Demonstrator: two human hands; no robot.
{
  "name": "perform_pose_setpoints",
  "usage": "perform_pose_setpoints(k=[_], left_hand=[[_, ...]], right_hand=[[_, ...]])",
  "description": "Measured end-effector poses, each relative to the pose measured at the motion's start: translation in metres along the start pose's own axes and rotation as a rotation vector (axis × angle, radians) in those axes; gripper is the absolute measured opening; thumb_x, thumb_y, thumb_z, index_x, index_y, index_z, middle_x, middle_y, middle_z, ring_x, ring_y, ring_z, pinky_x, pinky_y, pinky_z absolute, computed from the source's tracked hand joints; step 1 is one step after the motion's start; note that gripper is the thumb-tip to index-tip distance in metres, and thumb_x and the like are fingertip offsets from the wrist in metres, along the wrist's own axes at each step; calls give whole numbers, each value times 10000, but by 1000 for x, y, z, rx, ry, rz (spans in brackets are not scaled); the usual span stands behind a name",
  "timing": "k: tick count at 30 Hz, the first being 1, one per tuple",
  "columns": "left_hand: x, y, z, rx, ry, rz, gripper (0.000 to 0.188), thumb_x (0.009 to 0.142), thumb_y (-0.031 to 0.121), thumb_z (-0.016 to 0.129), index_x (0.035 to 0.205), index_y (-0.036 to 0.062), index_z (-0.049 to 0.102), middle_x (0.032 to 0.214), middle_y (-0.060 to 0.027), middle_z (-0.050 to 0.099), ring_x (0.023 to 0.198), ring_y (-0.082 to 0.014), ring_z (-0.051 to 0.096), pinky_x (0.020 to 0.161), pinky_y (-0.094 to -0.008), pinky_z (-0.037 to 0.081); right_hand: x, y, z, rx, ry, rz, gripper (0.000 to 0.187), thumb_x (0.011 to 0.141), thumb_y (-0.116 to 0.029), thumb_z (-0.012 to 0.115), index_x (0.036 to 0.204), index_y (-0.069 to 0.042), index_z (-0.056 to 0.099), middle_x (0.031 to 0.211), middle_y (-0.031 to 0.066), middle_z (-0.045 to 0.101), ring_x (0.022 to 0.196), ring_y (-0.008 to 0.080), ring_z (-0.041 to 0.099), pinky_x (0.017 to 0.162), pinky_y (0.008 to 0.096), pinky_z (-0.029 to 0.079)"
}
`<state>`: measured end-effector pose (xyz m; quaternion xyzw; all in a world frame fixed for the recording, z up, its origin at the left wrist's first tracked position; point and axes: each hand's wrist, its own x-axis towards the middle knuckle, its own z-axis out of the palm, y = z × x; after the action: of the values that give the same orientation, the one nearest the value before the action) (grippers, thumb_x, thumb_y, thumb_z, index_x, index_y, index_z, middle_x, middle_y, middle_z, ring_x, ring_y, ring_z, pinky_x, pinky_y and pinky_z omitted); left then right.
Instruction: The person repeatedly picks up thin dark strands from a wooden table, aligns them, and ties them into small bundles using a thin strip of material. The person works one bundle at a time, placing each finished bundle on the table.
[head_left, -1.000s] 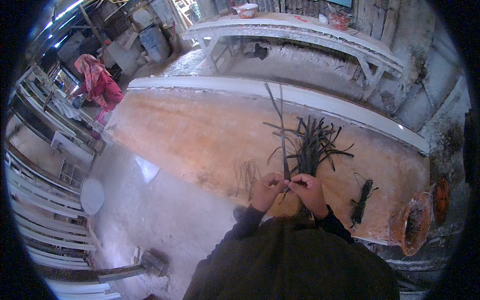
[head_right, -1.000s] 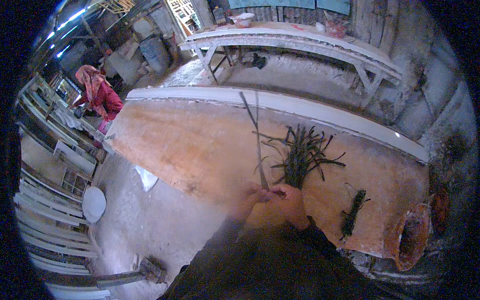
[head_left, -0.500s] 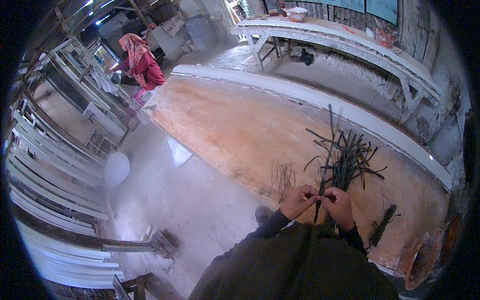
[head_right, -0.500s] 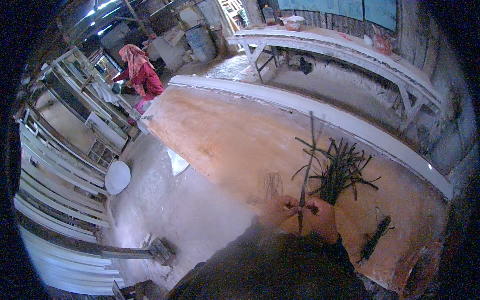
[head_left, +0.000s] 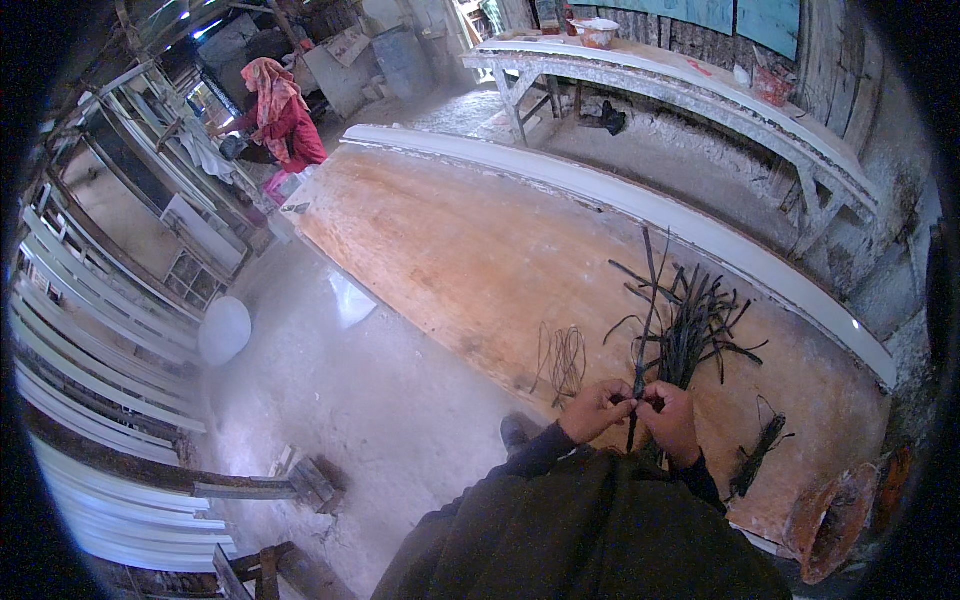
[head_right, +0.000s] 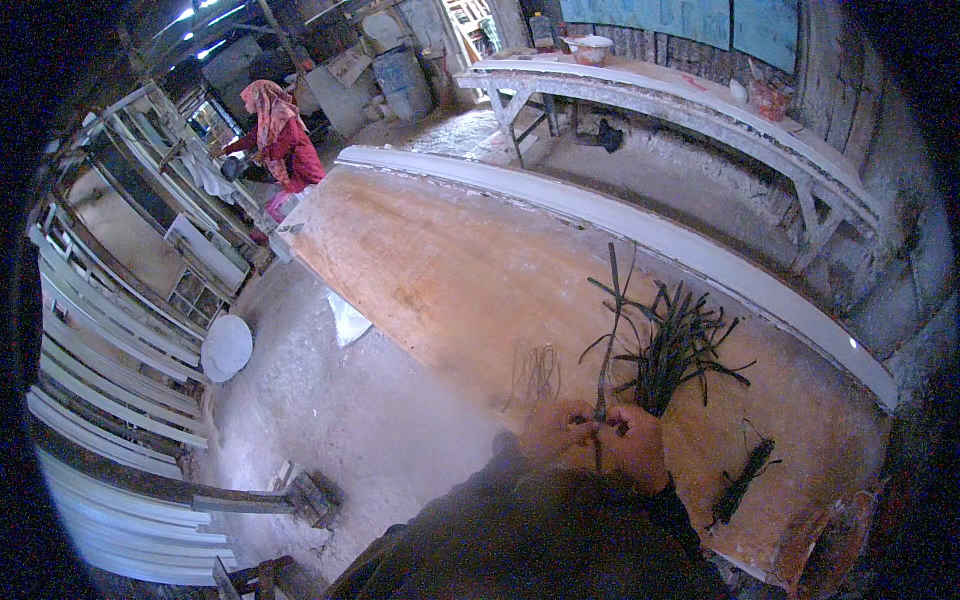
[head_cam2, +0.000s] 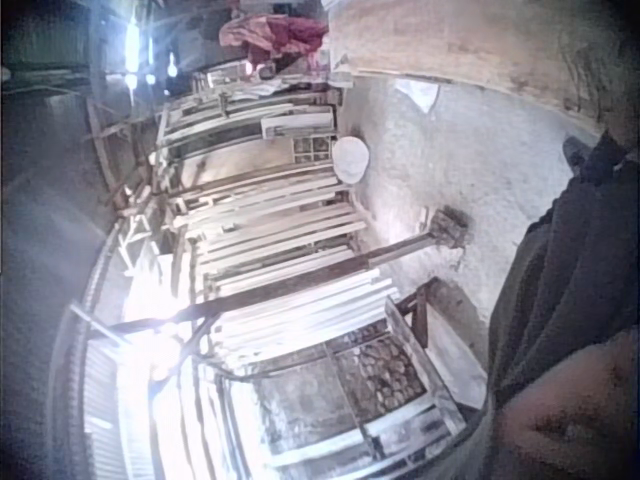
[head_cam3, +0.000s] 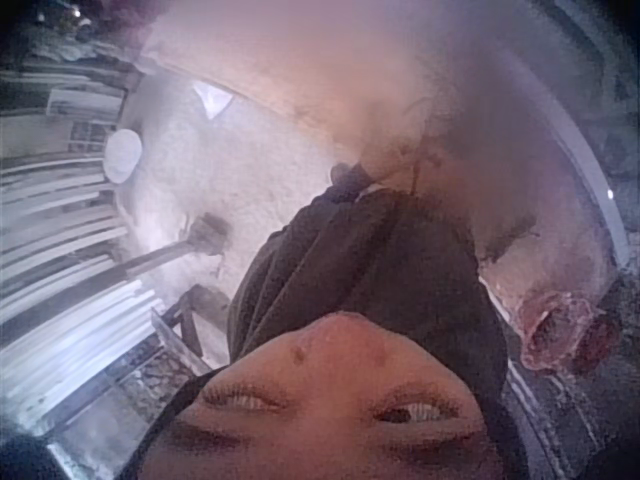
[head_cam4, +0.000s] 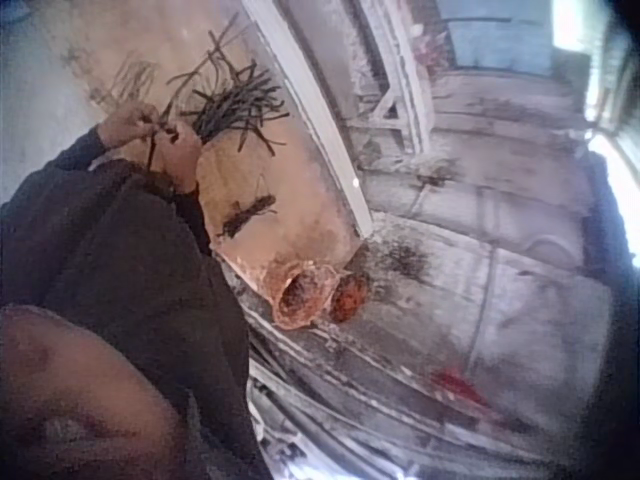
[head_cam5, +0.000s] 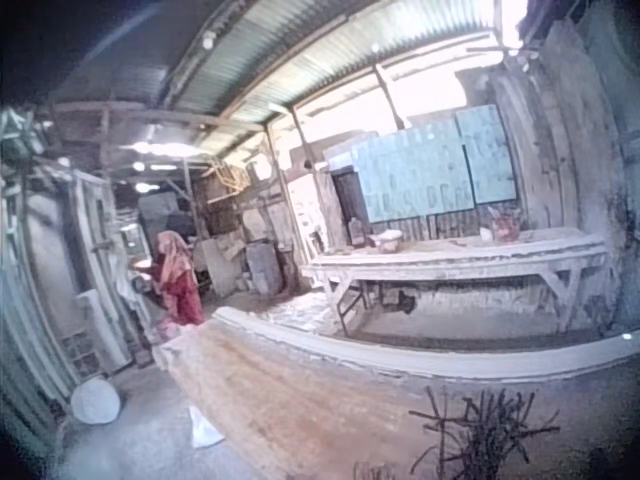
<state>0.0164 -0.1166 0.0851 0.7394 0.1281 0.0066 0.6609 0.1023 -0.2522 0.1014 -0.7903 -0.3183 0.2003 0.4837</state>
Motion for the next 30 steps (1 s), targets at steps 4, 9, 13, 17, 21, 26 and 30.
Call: perform_pose_setpoints(k=[4,9,13,17,21,26,30], left_hand=[[1,-5,-2,104,-7,191,120,791,138,544,834,35,499,789,-39,520,739,-128,504,661,-264,421],[9,-64,3,-280,-66,134,91,804,121,488,844,41,471,750,-38,476,727,-144,506,672,-277,424],[-33,8,-44,-849,95,12,95,792,156,487,813,72,446,603,-4,399,562,-133,451,586,-270,410],[-56,20,-85,-733,509,214,144,795,225,497,750,123,405,494,48,273,427,-82,306,429,-248,286],[-88,36,-121,-992,742,480,125,823,232,473,775,130,419,505,55,279,399,-54,255,378,-204,220],[-121,27,-161,-985,972,731,119,860,220,425,883,116,479,549,35,313,395,-59,251,381,-208,250],[-128,26,-168,-994,1109,733,101,853,214,445,847,119,478,532,42,303,395,-54,250,381,-200,262]], right_hand=[[2,7,4,32,53,-77,81,676,-62,572,696,4,530,582,25,499,545,72,449,490,226,362],[9,16,4,-97,121,-25,106,645,-60,561,716,10,526,581,86,504,533,132,477,500,266,383],[11,49,-15,-261,187,25,124,635,-80,559,720,8,535,598,104,520,531,166,499,507,284,393],[13,68,-36,-362,315,67,139,640,-106,559,711,13,540,602,118,525,534,204,509,520,301,398],[9,86,-62,-446,466,55,152,655,-126,552,695,18,531,594,118,518,524,222,502,525,310,401],[5,100,-80,-405,404,228,173,680,-146,566,782,-7,572,755,155,584,682,277,556,640,337,430],[5,142,-87,-348,479,165,129,685,-94,517,724,28,517,632,92,528,564,155,503,531,274,405]])
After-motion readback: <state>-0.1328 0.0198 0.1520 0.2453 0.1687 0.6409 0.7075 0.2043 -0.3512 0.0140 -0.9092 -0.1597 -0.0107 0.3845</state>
